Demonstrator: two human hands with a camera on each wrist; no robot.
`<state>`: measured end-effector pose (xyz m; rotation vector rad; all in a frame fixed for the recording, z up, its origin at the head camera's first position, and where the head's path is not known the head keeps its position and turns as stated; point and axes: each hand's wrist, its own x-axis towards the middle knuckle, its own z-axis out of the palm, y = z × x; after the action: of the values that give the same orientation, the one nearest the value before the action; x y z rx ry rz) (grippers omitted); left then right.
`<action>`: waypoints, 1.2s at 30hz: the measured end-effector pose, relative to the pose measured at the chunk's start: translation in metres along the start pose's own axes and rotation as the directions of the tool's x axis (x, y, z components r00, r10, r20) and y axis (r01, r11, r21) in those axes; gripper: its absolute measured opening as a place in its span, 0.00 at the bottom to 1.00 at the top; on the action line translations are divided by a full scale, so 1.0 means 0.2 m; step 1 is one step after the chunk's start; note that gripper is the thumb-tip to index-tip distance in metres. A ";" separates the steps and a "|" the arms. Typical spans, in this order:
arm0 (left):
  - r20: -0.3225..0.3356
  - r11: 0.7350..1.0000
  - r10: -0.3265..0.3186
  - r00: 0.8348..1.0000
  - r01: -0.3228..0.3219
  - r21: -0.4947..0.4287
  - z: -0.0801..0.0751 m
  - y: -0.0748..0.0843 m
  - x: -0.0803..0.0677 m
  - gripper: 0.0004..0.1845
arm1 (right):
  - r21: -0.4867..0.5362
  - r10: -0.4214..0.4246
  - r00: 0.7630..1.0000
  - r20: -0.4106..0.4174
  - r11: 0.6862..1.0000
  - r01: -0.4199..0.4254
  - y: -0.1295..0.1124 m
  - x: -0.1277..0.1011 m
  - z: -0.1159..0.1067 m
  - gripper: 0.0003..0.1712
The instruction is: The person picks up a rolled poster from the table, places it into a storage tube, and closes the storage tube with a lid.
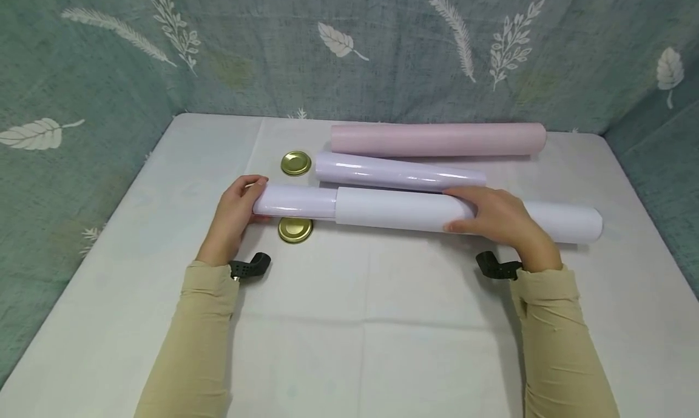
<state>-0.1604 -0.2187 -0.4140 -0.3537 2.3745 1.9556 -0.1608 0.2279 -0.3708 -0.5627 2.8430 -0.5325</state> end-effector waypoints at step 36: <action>-0.044 0.999 -0.006 0.999 0.004 -0.048 -0.01 0.01 -0.01 0.17 | 0.005 0.018 1.000 -0.009 1.000 -0.018 0.00 0.00 0.02 0.44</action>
<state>-0.1585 -0.2195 -0.4124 -0.4091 2.3540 2.0259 -0.1602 0.2272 -0.3750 -0.5352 2.8514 -0.5400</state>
